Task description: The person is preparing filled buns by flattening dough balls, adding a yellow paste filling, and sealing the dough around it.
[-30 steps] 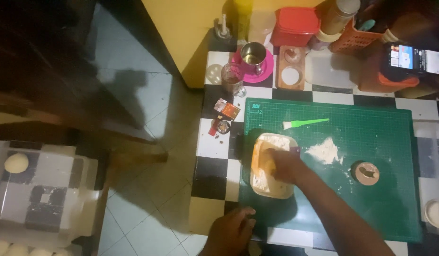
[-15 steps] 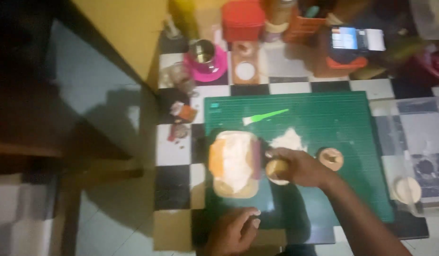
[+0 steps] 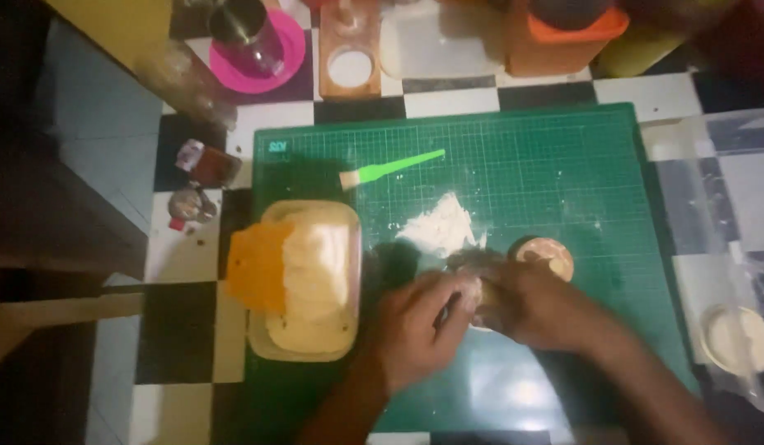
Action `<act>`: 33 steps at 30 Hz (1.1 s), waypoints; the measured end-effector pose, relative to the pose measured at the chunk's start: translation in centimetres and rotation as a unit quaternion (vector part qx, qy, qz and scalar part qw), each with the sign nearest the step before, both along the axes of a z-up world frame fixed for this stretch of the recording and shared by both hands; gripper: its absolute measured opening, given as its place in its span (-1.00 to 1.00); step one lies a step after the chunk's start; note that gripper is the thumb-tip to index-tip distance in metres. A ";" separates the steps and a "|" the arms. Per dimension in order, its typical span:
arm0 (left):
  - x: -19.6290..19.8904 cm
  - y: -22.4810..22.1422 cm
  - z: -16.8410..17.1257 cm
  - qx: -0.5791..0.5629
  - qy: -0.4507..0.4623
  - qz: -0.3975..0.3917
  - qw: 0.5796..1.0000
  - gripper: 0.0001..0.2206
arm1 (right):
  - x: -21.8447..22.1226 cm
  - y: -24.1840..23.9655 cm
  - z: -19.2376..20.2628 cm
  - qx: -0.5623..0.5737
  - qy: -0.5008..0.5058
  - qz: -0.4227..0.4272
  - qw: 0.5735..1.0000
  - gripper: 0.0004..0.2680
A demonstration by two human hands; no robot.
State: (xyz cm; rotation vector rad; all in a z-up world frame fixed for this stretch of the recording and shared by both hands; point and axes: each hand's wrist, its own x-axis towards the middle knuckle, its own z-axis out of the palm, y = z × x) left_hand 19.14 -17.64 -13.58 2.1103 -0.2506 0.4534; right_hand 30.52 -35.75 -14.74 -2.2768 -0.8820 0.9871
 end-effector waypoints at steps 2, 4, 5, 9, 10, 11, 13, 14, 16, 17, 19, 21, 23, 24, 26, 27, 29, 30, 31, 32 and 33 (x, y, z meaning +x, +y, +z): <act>0.7 -0.4 -1.5 -0.017 -0.031 0.003 0.999 -0.85 | 0.0 -1.4 -1.0 0.122 -0.115 0.031 0.985 -0.57; 1.0 -1.1 -2.7 -0.019 -0.043 0.021 0.999 -0.91 | -0.1 -2.2 -1.2 0.152 -0.173 0.019 0.973 -0.73; 1.0 -1.4 -3.2 -0.025 -0.050 0.035 0.998 -0.88 | -0.3 -2.5 -1.3 0.178 -0.227 0.003 0.957 -0.88; 1.0 -2.4 -5.8 -0.031 -0.062 0.002 0.998 -0.72 | -0.8 -3.4 -3.7 0.243 -0.277 0.031 0.929 -0.84; 1.0 -2.4 -5.3 -0.013 0.031 0.010 0.999 -0.88 | -1.0 -3.3 -4.0 0.243 -0.311 0.039 0.918 -0.84; 0.9 -2.3 -4.6 0.005 0.124 0.017 0.992 -0.91 | -1.2 -3.2 -4.2 0.242 -0.344 0.047 0.906 -0.84; 0.8 -2.2 -5.5 0.021 0.063 0.011 0.998 -0.92 | -1.4 -3.5 -4.6 0.211 -0.362 0.029 0.908 -0.94; 1.0 -2.1 -5.9 0.033 0.011 0.005 0.999 -0.75 | -1.3 -3.6 -4.7 0.176 -0.370 0.011 0.912 -0.89; 0.8 -1.9 -5.6 0.058 -0.029 -0.001 0.998 -0.86 | -1.2 -4.1 -5.3 0.181 -0.375 0.013 0.909 -0.90; 0.6 -1.7 -5.6 0.081 -0.059 -0.006 0.995 -0.84 | -1.3 -4.2 -5.8 0.185 -0.373 0.014 0.909 -0.76; 0.4 -1.4 -6.4 0.087 -0.100 -0.013 0.991 -0.89 | -2.1 -3.8 -5.0 0.186 -0.336 -0.004 0.923 -0.79; 0.3 -1.4 -6.5 0.092 -0.147 -0.018 0.985 -0.92 | -2.4 -3.6 -4.1 0.184 -0.304 -0.018 0.934 -0.82; -0.2 -1.5 -5.9 0.066 -0.048 0.001 0.997 -0.86 | -2.7 -3.5 -3.4 0.133 -0.314 -0.051 0.939 -0.89; -0.2 -1.6 -6.0 0.066 -0.051 0.003 0.996 -0.86 | -2.7 -3.6 -3.5 0.134 -0.316 -0.049 0.938 -0.89; -0.2 -1.8 -6.0 0.066 -0.142 -0.022 0.987 -0.92 | -2.9 -3.7 -3.7 0.140 -0.260 -0.083 0.952 -0.83; -0.3 -2.0 -4.9 0.067 -0.143 -0.021 0.987 -0.92 | -2.8 -3.6 -3.8 0.141 -0.261 -0.082 0.951 -0.83; -0.6 -2.7 -2.8 -0.017 0.270 0.044 0.962 -0.85 | -2.7 -3.7 -4.1 0.138 -0.334 -0.034 0.932 -0.93; -0.6 -2.5 -3.7 -0.017 0.270 0.043 0.962 -0.85 | -2.9 -3.6 -3.8 0.137 -0.333 -0.035 0.932 -0.93; -0.5 -2.2 -4.5 0.006 0.114 0.010 0.993 -0.87 | -3.1 -3.5 -3.5 0.131 -0.314 -0.048 0.939 -0.87; -0.5 -2.0 -5.3 0.031 -0.045 -0.025 0.998 -0.88 | -3.2 -3.3 -3.2 0.126 -0.296 -0.062 0.945 -0.80; -0.6 -2.3 -4.1 0.032 -0.046 -0.026 0.998 -0.88 | -3.0 -3.4 -3.5 0.126 -0.296 -0.062 0.945 -0.80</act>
